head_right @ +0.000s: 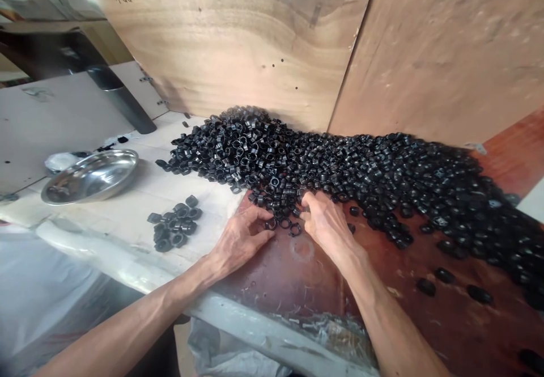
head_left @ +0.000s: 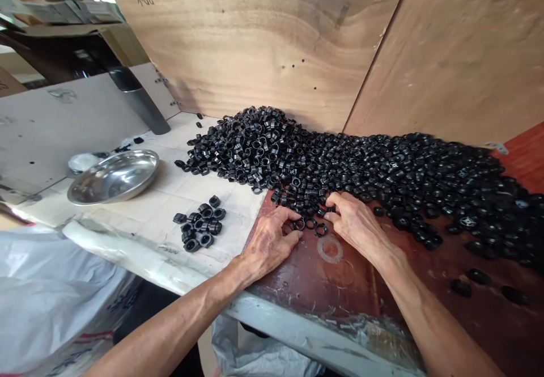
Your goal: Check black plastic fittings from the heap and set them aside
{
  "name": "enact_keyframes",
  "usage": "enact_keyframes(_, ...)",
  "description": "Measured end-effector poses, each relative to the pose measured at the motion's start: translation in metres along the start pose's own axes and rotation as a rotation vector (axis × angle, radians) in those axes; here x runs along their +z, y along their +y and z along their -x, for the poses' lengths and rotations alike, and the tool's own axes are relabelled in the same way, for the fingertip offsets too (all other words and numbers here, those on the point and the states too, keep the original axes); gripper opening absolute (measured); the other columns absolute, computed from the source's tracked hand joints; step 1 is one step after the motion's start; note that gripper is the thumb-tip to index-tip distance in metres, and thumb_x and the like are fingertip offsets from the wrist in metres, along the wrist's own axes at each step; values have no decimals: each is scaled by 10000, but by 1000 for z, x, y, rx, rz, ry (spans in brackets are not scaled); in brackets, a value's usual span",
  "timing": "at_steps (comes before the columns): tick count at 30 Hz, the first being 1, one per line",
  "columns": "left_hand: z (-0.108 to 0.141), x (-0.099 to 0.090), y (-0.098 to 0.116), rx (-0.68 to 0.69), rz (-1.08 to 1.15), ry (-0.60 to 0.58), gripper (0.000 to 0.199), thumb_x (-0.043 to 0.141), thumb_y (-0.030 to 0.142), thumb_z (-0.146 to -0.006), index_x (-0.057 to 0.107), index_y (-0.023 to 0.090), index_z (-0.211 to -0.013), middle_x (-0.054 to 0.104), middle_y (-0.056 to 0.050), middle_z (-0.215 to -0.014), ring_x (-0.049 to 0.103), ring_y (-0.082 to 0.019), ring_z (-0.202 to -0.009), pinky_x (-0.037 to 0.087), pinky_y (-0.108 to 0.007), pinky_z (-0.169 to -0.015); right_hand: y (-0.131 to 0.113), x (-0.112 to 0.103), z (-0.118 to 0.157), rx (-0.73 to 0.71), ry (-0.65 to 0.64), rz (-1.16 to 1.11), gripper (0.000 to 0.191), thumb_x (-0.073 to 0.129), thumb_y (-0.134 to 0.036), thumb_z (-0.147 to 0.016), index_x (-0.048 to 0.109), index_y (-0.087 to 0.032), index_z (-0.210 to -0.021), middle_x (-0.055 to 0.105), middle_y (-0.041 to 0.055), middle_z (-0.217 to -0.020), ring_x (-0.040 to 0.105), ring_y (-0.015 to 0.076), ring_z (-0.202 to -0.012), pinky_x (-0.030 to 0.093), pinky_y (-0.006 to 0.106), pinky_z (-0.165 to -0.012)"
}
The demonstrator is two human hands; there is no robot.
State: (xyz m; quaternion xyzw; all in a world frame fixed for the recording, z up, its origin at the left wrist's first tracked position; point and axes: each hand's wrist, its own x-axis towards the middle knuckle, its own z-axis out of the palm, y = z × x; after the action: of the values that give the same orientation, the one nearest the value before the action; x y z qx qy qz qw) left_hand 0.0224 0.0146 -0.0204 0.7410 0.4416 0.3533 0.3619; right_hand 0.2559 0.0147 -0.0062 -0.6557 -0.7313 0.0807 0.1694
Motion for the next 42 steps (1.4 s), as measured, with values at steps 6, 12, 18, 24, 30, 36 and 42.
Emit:
enact_keyframes(6,0,1,-1,-22,80,7,249,728,187,-822,702,224,-1067,743,-28,-1036,700,-195,-906,582,-350,-845,-6,-7,-2,102,85,-111,44,617,-181,-782,601,-201,-818,657,49,-826,614,205,-751,421,296,-683)
enact_keyframes(12,-3,-4,6,31,84,-2,266,707,148,-831,727,195,-1092,722,-53,-1015,692,-191,-880,580,-311,-770,-38,-15,3,127,-24,-827,145,711,-312,-791,618,-203,-807,744,57,-1013,689,201,-856,523,298,-759)
enact_keyframes(18,-2,-8,12,65,113,3,204,685,183,-866,733,202,-1063,706,-37,-959,683,-175,-838,557,-282,-726,-56,-5,12,47,52,-760,151,758,-336,-811,718,-221,-902,724,22,-896,651,181,-792,520,288,-718)
enact_keyframes(24,-1,-7,11,38,311,53,219,720,267,-877,708,205,-1087,731,-36,-1002,689,-161,-815,573,-293,-770,-58,-13,12,-6,47,-763,154,720,-326,-851,721,-224,-966,733,31,-934,675,189,-813,547,282,-706)
enact_keyframes(30,-3,-5,15,-10,623,82,228,772,293,-840,650,179,-995,721,-33,-917,701,-150,-784,593,-273,-740,-63,-21,14,-11,35,-799,182,716,-327,-856,702,-220,-1003,763,28,-884,723,193,-774,581,284,-714)
enact_keyframes(36,-3,-8,16,118,489,163,212,758,313,-855,678,183,-1002,693,-71,-1042,698,-178,-914,616,-303,-804,-60,-19,14,-59,88,-711,153,716,-336,-880,728,-235,-994,757,34,-951,726,200,-816,584,289,-728)
enact_keyframes(42,-3,-10,13,189,377,163,162,711,224,-896,700,199,-1055,731,-75,-1091,707,-201,-1009,598,-341,-918,-61,-19,14,-196,155,-603,94,673,-273,-930,719,-245,-1008,718,30,-1041,693,182,-894,567,287,-791)
